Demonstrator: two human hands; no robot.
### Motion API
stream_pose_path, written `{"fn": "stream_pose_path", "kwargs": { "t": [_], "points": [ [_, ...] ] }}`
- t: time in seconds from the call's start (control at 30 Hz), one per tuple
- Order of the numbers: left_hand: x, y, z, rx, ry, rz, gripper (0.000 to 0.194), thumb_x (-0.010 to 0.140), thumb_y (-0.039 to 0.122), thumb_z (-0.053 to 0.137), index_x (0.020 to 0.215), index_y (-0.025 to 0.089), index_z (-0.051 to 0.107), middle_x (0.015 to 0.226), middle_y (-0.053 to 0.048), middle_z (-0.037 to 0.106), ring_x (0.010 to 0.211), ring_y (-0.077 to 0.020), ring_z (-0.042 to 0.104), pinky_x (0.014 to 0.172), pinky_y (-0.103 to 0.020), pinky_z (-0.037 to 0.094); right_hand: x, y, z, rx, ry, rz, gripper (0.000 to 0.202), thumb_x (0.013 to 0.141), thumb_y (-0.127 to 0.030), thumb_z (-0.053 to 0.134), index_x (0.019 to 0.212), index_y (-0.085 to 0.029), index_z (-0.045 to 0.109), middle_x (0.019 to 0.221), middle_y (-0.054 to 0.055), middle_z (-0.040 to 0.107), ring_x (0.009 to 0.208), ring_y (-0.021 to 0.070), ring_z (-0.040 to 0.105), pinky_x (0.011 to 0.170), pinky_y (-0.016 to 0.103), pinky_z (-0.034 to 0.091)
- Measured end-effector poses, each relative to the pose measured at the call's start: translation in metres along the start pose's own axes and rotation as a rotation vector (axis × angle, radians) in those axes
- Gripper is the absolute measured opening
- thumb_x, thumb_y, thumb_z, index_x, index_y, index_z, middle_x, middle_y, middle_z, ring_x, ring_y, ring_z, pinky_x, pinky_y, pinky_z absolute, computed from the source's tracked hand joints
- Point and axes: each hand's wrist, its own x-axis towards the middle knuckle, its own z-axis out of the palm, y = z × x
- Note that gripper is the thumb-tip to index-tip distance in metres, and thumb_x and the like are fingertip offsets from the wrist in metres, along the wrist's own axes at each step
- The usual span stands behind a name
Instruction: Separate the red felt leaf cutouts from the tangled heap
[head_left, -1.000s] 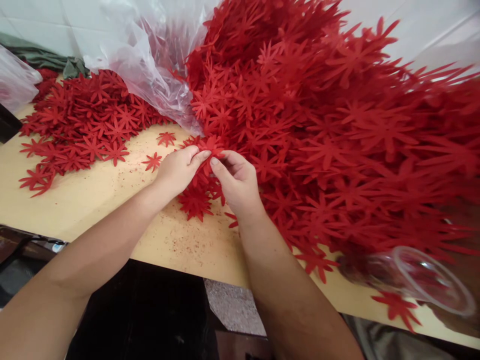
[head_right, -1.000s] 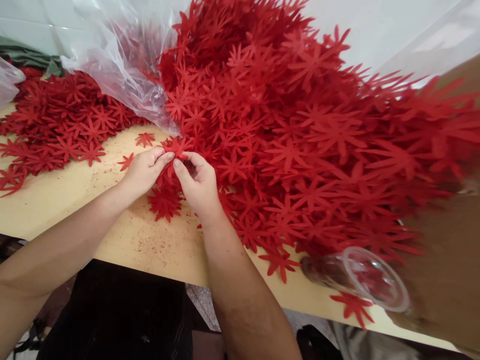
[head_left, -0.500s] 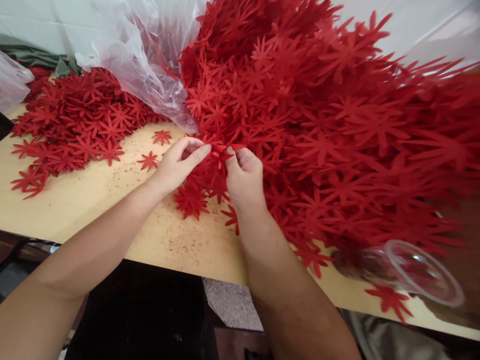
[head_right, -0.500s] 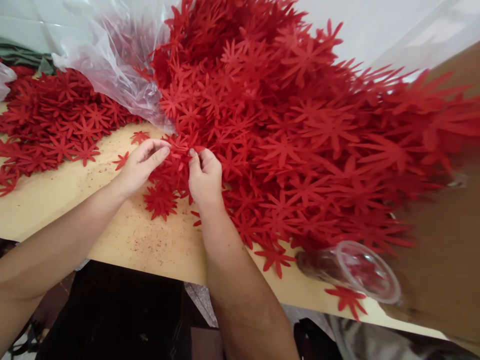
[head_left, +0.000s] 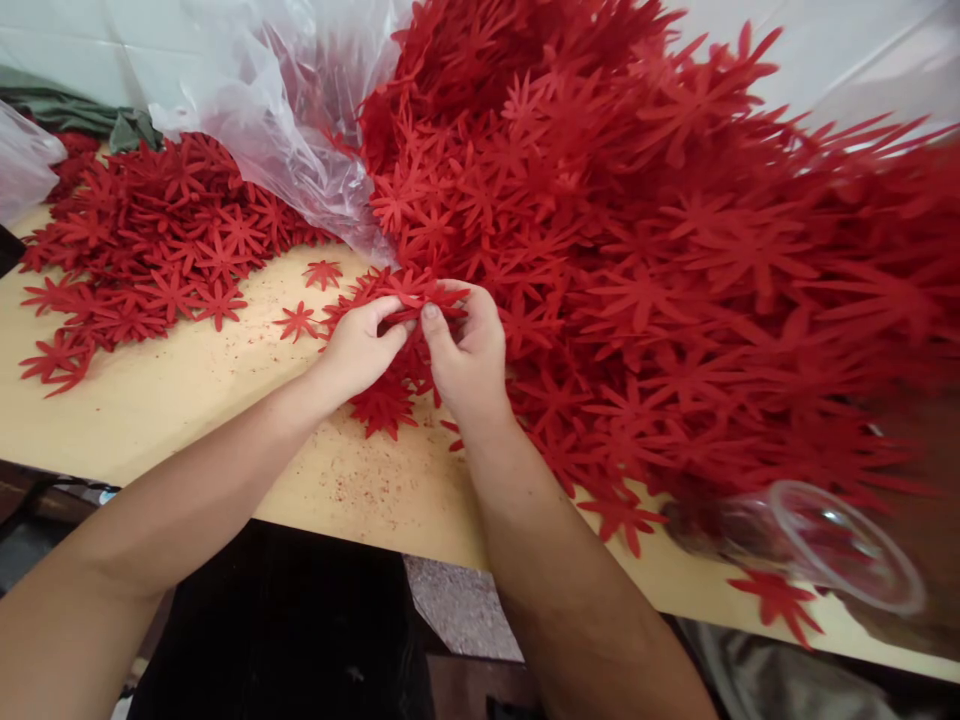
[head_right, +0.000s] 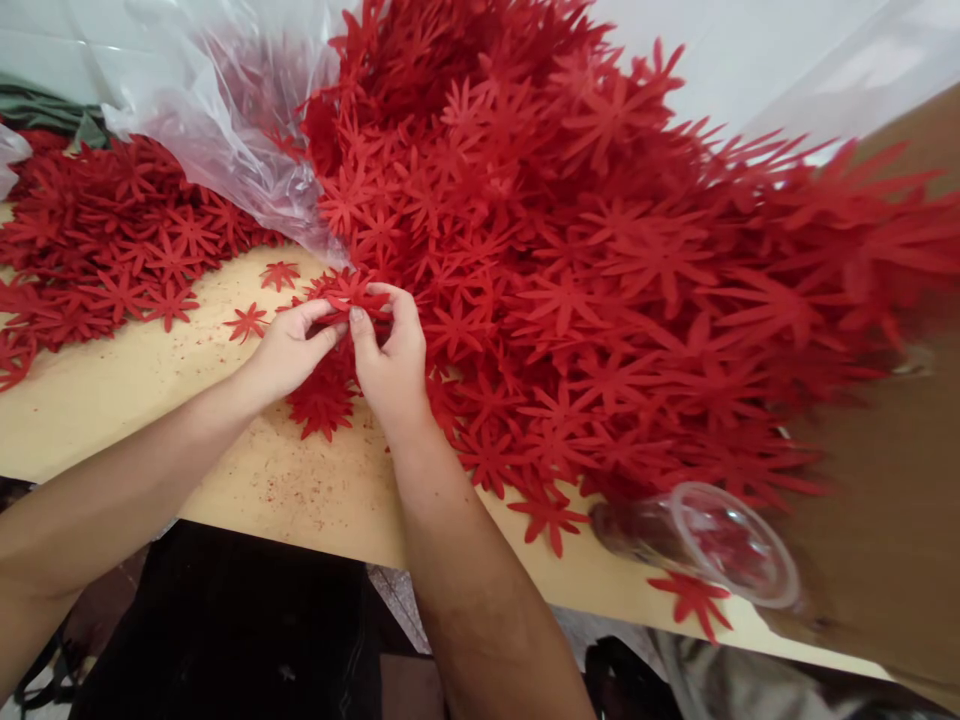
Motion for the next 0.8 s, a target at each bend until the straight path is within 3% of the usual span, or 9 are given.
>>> {"fn": "stream_pose_path", "kwargs": {
  "t": [0.07,0.17,0.3,0.4,0.63,0.8],
  "points": [
    [0.001,-0.003,-0.002,0.037,0.013,0.009,0.023,0.077,0.007,0.047,0.094,0.012,0.063,0.101,-0.006,0.068,0.099,-0.0135,0.06,0.095,-0.032,0.044,0.0,0.001,-0.001,-0.018,-0.06,0.0,0.029,0.077,-0.043,0.058,0.098,-0.024,0.055,0.098,0.004,0.061,0.093,0.0153,0.057,0.086,0.035,0.048],
    [0.001,-0.004,-0.003,0.119,0.016,0.033,0.021,0.076,0.01,0.05,0.093,0.013,0.063,0.099,-0.006,0.069,0.094,-0.0132,0.061,0.092,-0.032,0.045,0.002,-0.001,-0.005,0.01,-0.068,0.044,0.027,0.073,-0.043,0.063,0.088,-0.022,0.059,0.091,0.003,0.062,0.089,0.0152,0.058,0.086,0.035,0.048],
    [0.0,-0.001,-0.002,0.253,0.039,0.011,0.016,0.075,0.017,0.055,0.088,0.014,0.063,0.091,-0.005,0.07,0.082,-0.0126,0.061,0.083,-0.031,0.048,0.007,-0.003,-0.01,0.125,0.068,0.193,0.027,0.071,-0.046,0.063,0.072,-0.019,0.057,0.069,-0.002,0.059,0.066,0.0105,0.057,0.071,0.03,0.05],
    [-0.001,0.003,-0.002,0.306,0.06,-0.018,0.012,0.075,0.018,0.054,0.083,0.015,0.062,0.086,-0.005,0.069,0.076,-0.0121,0.059,0.078,-0.031,0.047,0.009,-0.003,-0.01,0.181,0.174,0.26,0.029,0.071,-0.048,0.063,0.072,-0.019,0.057,0.067,-0.003,0.059,0.063,0.0093,0.056,0.069,0.028,0.049],
    [-0.003,0.004,-0.001,0.29,0.113,0.009,0.008,0.075,0.018,0.052,0.08,0.016,0.059,0.084,-0.003,0.065,0.077,-0.0124,0.056,0.08,-0.031,0.045,0.011,0.002,-0.013,0.241,0.213,0.277,0.031,0.069,-0.048,0.064,0.068,-0.02,0.053,0.065,-0.003,0.059,0.053,0.0066,0.052,0.052,0.023,0.046],
    [0.005,0.0,-0.011,0.19,0.222,-0.117,0.005,0.074,0.014,0.05,0.075,0.016,0.054,0.075,-0.001,0.06,0.071,-0.0111,0.053,0.076,-0.03,0.045,0.02,0.008,-0.028,0.343,0.282,0.325,0.03,0.068,-0.043,0.066,0.069,-0.02,0.047,0.065,-0.006,0.059,0.048,0.0034,0.05,0.048,0.019,0.044]
  ]
}}
